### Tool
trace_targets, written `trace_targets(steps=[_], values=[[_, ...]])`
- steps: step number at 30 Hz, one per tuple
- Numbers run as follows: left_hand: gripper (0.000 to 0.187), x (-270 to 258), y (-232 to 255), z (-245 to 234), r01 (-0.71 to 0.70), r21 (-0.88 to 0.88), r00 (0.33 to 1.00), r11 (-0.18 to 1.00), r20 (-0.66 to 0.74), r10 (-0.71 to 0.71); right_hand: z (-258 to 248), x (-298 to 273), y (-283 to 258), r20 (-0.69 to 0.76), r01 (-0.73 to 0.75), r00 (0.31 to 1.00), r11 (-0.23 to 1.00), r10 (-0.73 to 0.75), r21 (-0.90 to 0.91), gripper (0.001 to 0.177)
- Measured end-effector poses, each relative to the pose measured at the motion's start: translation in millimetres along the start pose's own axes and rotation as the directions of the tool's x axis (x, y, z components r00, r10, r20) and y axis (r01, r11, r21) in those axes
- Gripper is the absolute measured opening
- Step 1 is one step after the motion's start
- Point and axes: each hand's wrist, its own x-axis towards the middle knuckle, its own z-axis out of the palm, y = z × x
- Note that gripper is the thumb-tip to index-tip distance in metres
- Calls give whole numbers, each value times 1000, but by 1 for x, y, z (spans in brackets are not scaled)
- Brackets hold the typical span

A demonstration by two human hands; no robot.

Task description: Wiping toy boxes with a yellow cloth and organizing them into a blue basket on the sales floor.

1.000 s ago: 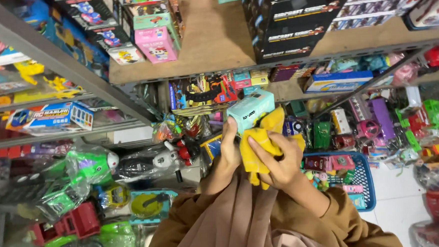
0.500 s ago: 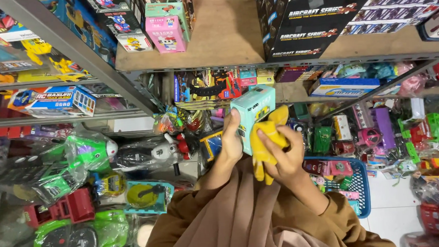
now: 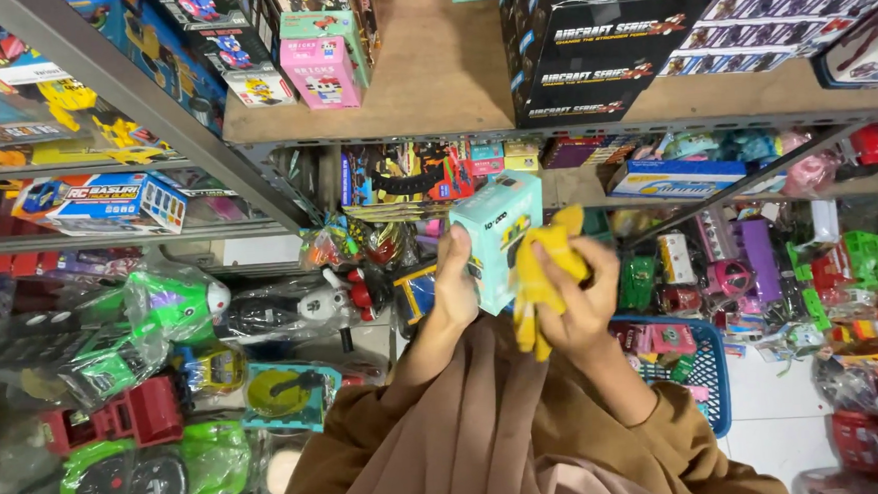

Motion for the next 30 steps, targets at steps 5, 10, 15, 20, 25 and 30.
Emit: trace_targets(steps=[5,10,15,20,25,30], values=[[77,-12,-21,10,92,47,994,995,62,-95,-21,38,0,-79,-250,965,968,252,38,50],[74,-5,-14,14,22,49,1000,999,19,-23,-14,5,-14,-59,-122,991,992,122,4,55],[76,-9,-22,-8,68,64,998,996,4,-68,-4,-6,10,-31,-210,977,978,210,11,50],[78,-17,-30,-6,138,146,990,980,12,-141,-14,22,-22,-113,-221,969,975,221,10,49],[77,-7,-18,-13,109,-44,992,993,-58,-112,3,-10,-16,-2,51,999,997,-51,-52,51],[91,-14,-40,-28,74,133,994,988,64,-83,-7,18,7,-26,-341,939,937,344,71,50]])
